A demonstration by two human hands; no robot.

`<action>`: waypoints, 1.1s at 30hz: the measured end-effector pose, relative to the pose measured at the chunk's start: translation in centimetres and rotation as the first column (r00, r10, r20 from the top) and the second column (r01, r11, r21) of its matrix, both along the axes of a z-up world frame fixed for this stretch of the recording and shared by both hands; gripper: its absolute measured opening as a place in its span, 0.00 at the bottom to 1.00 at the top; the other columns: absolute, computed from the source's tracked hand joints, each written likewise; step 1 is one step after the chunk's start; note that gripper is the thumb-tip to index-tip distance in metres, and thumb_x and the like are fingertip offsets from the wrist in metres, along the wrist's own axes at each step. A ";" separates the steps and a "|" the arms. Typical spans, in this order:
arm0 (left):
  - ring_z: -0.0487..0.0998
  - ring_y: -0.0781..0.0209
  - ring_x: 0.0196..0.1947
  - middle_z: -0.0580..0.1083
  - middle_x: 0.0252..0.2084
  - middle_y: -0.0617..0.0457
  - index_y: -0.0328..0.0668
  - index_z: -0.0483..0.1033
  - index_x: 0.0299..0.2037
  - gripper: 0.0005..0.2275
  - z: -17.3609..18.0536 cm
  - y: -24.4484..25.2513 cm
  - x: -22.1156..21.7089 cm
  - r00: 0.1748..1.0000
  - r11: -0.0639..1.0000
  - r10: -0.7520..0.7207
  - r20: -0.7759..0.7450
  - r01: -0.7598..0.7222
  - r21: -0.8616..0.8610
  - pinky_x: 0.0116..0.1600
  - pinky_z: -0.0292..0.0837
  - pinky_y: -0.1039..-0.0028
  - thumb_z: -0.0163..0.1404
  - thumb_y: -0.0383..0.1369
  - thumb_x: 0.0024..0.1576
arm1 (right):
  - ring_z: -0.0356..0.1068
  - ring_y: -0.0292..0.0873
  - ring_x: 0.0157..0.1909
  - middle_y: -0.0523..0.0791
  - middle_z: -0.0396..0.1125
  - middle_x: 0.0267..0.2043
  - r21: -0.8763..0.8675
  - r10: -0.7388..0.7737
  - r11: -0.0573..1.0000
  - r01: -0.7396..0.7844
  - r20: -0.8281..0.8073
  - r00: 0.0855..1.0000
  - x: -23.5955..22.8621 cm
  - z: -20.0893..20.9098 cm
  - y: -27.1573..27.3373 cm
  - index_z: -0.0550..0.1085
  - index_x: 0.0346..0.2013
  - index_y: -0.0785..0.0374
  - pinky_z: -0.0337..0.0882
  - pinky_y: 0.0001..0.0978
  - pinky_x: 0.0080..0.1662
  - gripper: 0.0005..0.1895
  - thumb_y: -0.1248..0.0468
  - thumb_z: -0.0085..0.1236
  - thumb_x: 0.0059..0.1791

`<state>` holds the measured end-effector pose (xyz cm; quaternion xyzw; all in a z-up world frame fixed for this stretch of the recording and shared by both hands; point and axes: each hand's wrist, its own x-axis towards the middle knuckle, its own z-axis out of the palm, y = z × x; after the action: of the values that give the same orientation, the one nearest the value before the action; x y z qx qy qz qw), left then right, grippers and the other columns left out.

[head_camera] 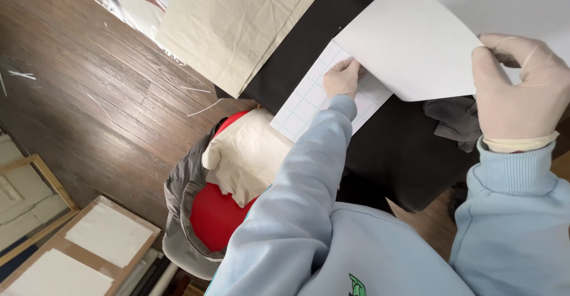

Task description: The recorder is preparing artwork by applying transfer tape and smoothing it with a cloth on a workbench.

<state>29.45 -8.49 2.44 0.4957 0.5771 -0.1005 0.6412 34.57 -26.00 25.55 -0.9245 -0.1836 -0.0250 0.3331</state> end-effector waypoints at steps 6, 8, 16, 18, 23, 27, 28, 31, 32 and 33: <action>0.84 0.64 0.36 0.83 0.34 0.51 0.35 0.83 0.45 0.14 0.7 0.5 0.7 0.995 0.999 -0.038 -0.097 0.037 -0.018 0.48 0.78 0.75 0.59 0.35 0.53 | 0.77 0.46 0.50 0.53 0.76 0.47 0.009 -0.065 0.998 0.065 -0.057 0.996 0.4 1.2 1.0 0.79 0.49 0.73 0.77 0.34 0.56 0.08 0.76 0.59 0.55; 0.84 0.65 0.37 0.83 0.34 0.51 0.36 0.84 0.44 0.13 0.2 0.6 0.8 0.990 0.997 -0.071 -0.119 0.072 0.005 0.49 0.77 0.75 0.59 0.36 0.53 | 0.77 0.46 0.50 0.53 0.76 0.47 0.015 -0.080 0.997 0.081 -0.061 0.995 0.6 1.6 1.5 0.80 0.48 0.73 0.76 0.34 0.55 0.07 0.76 0.60 0.55; 0.78 0.66 0.29 0.79 0.26 0.54 0.37 0.81 0.32 0.07 -0.8 0.3 -0.5 0.994 0.997 -0.078 -0.073 0.078 0.006 0.41 0.77 0.74 0.57 0.34 0.53 | 0.77 0.46 0.47 0.52 0.76 0.46 0.041 -0.139 0.989 0.144 -0.107 0.984 0.9 2.0 1.5 0.79 0.45 0.72 0.76 0.34 0.52 0.06 0.74 0.61 0.54; 0.79 0.65 0.28 0.79 0.25 0.53 0.37 0.80 0.31 0.07 -1.9 0.4 -1.3 0.996 0.996 -0.085 -0.039 0.086 0.007 0.40 0.77 0.74 0.57 0.33 0.53 | 0.77 0.45 0.46 0.52 0.76 0.45 0.050 -0.146 0.987 0.153 -0.118 0.982 1.0 2.0 1.5 0.79 0.46 0.72 0.76 0.34 0.51 0.06 0.74 0.61 0.54; 0.75 0.65 0.22 0.76 0.23 0.50 0.36 0.78 0.29 0.08 -0.8 0.9 -2.1 0.983 0.982 -0.183 -0.026 0.184 0.046 0.33 0.73 0.73 0.57 0.34 0.53 | 0.77 0.45 0.45 0.52 0.75 0.45 0.056 -0.170 0.982 0.179 -0.140 0.976 1.2 2.4 1.6 0.79 0.47 0.71 0.76 0.33 0.50 0.08 0.74 0.61 0.53; 0.72 0.64 0.19 0.74 0.22 0.50 0.33 0.77 0.30 0.08 -1.2 0.9 -4.0 0.988 0.987 -0.155 -0.020 0.156 0.047 0.27 0.70 0.72 0.55 0.32 0.53 | 0.77 0.45 0.45 0.52 0.76 0.44 0.055 -0.158 0.985 0.166 -0.126 0.979 1.3 2.2 1.4 0.79 0.47 0.71 0.76 0.34 0.50 0.08 0.75 0.62 0.53; 0.71 0.64 0.19 0.74 0.21 0.49 0.31 0.77 0.31 0.07 -1.5 0.8 -4.6 0.990 0.990 -0.138 0.010 0.137 0.027 0.27 0.69 0.72 0.55 0.31 0.54 | 0.77 0.45 0.45 0.52 0.76 0.44 0.054 -0.154 0.985 0.162 -0.122 0.980 1.3 2.2 1.4 0.79 0.47 0.71 0.76 0.34 0.49 0.08 0.75 0.62 0.53; 0.71 0.65 0.19 0.73 0.22 0.50 0.30 0.76 0.32 0.07 -1.0 0.9 -6.1 0.997 0.997 -0.080 0.007 0.080 -0.011 0.26 0.69 0.73 0.55 0.30 0.55 | 0.76 0.45 0.44 0.52 0.75 0.44 0.055 -0.173 0.982 0.183 -0.151 0.973 1.3 2.4 1.3 0.79 0.46 0.71 0.76 0.33 0.48 0.07 0.74 0.63 0.53; 0.71 0.65 0.19 0.73 0.22 0.50 0.30 0.76 0.32 0.07 -1.2 0.8 -7.0 0.997 0.997 -0.079 0.005 0.079 -0.009 0.26 0.69 0.73 0.55 0.30 0.55 | 0.76 0.45 0.44 0.52 0.75 0.44 0.056 -0.172 0.982 0.182 -0.154 0.973 1.3 2.3 1.2 0.79 0.46 0.71 0.76 0.33 0.48 0.07 0.74 0.63 0.53; 0.72 0.65 0.20 0.73 0.22 0.50 0.30 0.76 0.32 0.07 -1.5 0.9 -7.7 0.998 0.998 -0.067 -0.014 0.067 -0.014 0.26 0.69 0.73 0.55 0.29 0.55 | 0.76 0.45 0.44 0.52 0.75 0.44 0.063 -0.171 0.981 0.182 -0.156 0.973 1.4 2.1 1.1 0.79 0.46 0.71 0.76 0.33 0.48 0.07 0.73 0.63 0.54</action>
<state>21.76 -7.62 0.90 0.5095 0.5641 -0.1296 0.6367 35.93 -24.86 27.62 -0.9229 -0.0739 0.0081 0.3779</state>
